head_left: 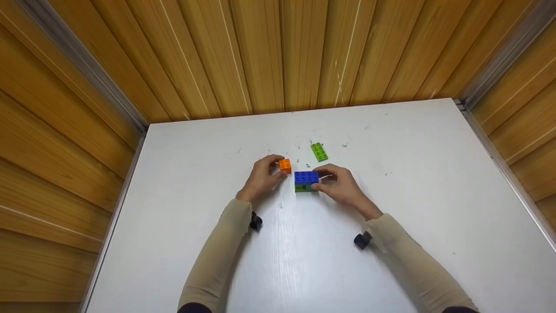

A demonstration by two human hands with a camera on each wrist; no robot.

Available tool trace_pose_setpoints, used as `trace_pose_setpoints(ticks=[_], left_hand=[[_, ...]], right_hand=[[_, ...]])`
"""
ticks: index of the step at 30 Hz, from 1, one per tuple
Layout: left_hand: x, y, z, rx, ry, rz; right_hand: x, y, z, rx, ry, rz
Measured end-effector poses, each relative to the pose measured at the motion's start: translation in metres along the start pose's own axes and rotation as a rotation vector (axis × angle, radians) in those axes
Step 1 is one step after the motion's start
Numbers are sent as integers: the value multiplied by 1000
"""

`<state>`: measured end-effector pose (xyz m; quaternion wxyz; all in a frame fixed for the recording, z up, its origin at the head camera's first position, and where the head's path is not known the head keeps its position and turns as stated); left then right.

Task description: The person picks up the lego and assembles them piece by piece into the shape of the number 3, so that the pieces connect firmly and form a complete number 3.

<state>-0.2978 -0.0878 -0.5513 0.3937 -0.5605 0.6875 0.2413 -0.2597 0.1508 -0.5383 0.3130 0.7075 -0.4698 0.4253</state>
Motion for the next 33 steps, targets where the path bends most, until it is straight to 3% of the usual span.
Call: trace_pose_setpoints(ticks=[17,24,33], left_hand=[[-8,-3,-18,-36,-71,31],[-15,-5,-24,-51,-60,89],[-23,-9,-28,-58,-40,76]], right_hand=[[-7,4,-2,19,-2,44],[-8,5,-4,33,-4,25],[-8,6,-4,36,5,24]])
Point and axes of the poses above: each hand's wrist, its own y-axis towards the middle knuckle, its own z-axis out of the palm, x = y × z, the point moved 6 cm from there along y, towards the middle knuckle, and after that the axes turned 3 degrees about x, right-handed, at the moved point
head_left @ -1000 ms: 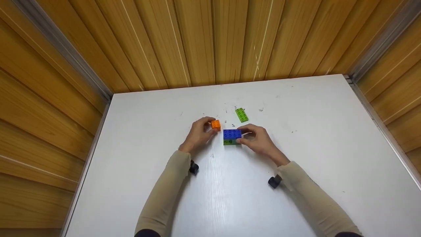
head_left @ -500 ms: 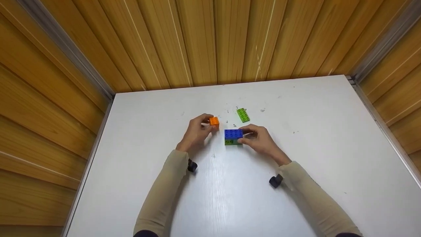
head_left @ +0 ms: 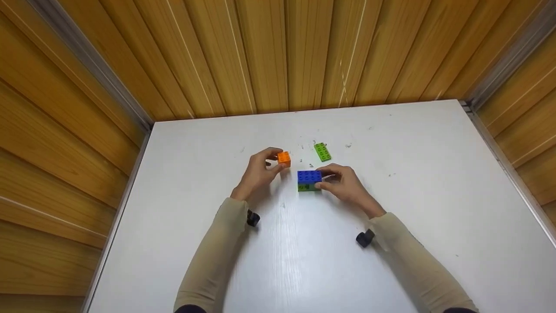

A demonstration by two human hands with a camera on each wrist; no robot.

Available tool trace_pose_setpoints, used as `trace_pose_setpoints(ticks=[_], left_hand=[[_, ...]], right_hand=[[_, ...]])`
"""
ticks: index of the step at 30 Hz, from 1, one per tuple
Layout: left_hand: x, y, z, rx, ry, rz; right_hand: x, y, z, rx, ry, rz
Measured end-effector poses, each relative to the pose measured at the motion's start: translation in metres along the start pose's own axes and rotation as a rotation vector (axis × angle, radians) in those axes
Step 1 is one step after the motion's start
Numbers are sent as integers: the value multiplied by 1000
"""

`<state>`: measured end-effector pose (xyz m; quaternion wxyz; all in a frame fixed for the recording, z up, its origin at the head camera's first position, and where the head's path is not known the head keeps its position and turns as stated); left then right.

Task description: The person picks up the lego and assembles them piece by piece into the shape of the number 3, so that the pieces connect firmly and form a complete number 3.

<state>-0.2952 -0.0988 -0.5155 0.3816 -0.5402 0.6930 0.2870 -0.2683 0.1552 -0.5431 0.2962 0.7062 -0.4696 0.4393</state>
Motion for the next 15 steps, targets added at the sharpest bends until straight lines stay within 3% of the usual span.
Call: trace_pose_setpoints(ticks=[15], left_hand=[[-20,-4,-4,15,8,64]], right_hand=[[0,0,0,9,14,-2]])
Point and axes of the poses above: each hand's wrist, its own y-axis towards the middle knuckle, its own z-axis out of the palm, x = y × z, the point moved 6 cm from there along y, towards the middle knuckle, and after that the axes turned 3 degrees about x, right-handed, at the moved point
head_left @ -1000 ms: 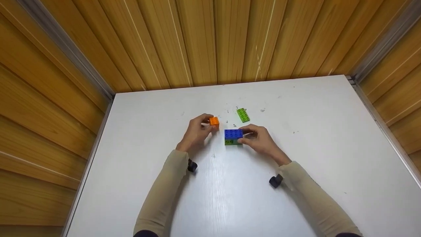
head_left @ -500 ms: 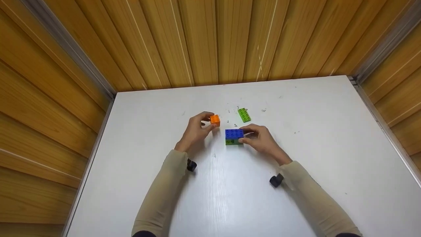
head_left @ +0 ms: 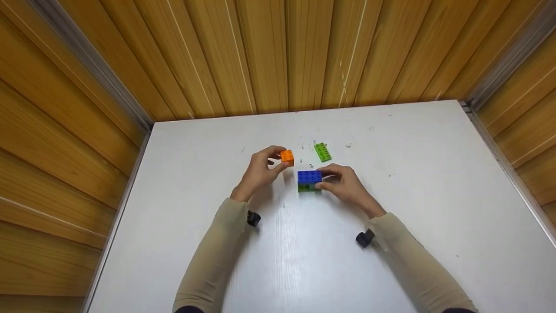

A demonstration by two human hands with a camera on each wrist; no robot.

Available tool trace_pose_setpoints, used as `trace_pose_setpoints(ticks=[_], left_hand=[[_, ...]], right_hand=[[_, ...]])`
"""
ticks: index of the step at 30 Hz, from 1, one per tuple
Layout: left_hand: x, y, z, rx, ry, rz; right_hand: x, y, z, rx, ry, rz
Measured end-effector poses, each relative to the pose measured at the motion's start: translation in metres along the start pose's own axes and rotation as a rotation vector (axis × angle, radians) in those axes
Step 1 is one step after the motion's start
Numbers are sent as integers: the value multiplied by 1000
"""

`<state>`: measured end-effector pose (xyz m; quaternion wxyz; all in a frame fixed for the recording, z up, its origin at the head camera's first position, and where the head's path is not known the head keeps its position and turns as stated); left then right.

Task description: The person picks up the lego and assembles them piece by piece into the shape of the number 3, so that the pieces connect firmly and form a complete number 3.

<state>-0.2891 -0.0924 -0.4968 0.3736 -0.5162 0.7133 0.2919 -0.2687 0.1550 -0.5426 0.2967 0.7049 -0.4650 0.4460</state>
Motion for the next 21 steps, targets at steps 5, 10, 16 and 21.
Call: trace_pose_setpoints(ticks=[5,10,16,21], left_hand=[[-9,-1,0,26,7,30],[-18,0,2,58,39,76],[-24,0,3,70,39,90],[-28,-2,4,83,47,93]], right_hand=[[0,0,0,0,6,-17],[-2,0,0,-5,27,-8],[-1,-1,-1,-13,10,-8],[-2,0,-1,-8,7,-22]])
Point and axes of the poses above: each hand's wrist, its own y-axis towards the middle knuckle, its own z-axis out of the palm, x = y × z, the point moved 6 cm from there along y, towards the middle knuckle, and after that the axes turned 3 degrees about x, right-handed, at the moved point
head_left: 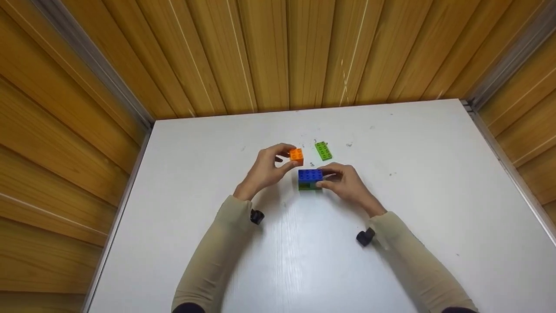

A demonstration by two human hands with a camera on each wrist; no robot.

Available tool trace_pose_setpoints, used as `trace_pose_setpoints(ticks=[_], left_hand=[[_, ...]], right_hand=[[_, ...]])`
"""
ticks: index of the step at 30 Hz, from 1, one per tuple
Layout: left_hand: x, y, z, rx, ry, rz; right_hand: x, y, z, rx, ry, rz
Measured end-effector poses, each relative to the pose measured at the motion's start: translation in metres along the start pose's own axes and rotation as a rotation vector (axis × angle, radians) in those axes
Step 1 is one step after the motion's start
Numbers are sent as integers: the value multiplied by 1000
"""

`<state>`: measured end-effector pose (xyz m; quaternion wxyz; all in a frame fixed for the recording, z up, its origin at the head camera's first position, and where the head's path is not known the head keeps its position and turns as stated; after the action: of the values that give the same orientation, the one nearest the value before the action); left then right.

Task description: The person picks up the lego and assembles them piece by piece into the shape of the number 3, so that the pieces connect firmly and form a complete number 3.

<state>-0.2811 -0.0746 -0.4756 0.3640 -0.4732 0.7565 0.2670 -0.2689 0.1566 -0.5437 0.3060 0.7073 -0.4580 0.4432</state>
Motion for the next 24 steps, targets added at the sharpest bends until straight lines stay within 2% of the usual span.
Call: trace_pose_setpoints(ticks=[10,16,24], left_hand=[[-8,0,5,23,-9,36],[-12,1,9,34,-10,54],[-18,2,14,39,-4,104]], right_hand=[[1,1,-1,7,-18,-6],[1,3,-1,4,16,-30],[2,1,-1,-1,13,-43]])
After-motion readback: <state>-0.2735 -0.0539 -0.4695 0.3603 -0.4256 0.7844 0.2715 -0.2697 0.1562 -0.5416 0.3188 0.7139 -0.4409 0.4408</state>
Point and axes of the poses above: each hand's wrist, its own y-axis towards the middle knuckle, its own z-axis out of the palm, x = y × z, the point moved 6 cm from there along y, towards the middle knuckle, and after that the axes turned 3 degrees about x, right-handed, at the moved point
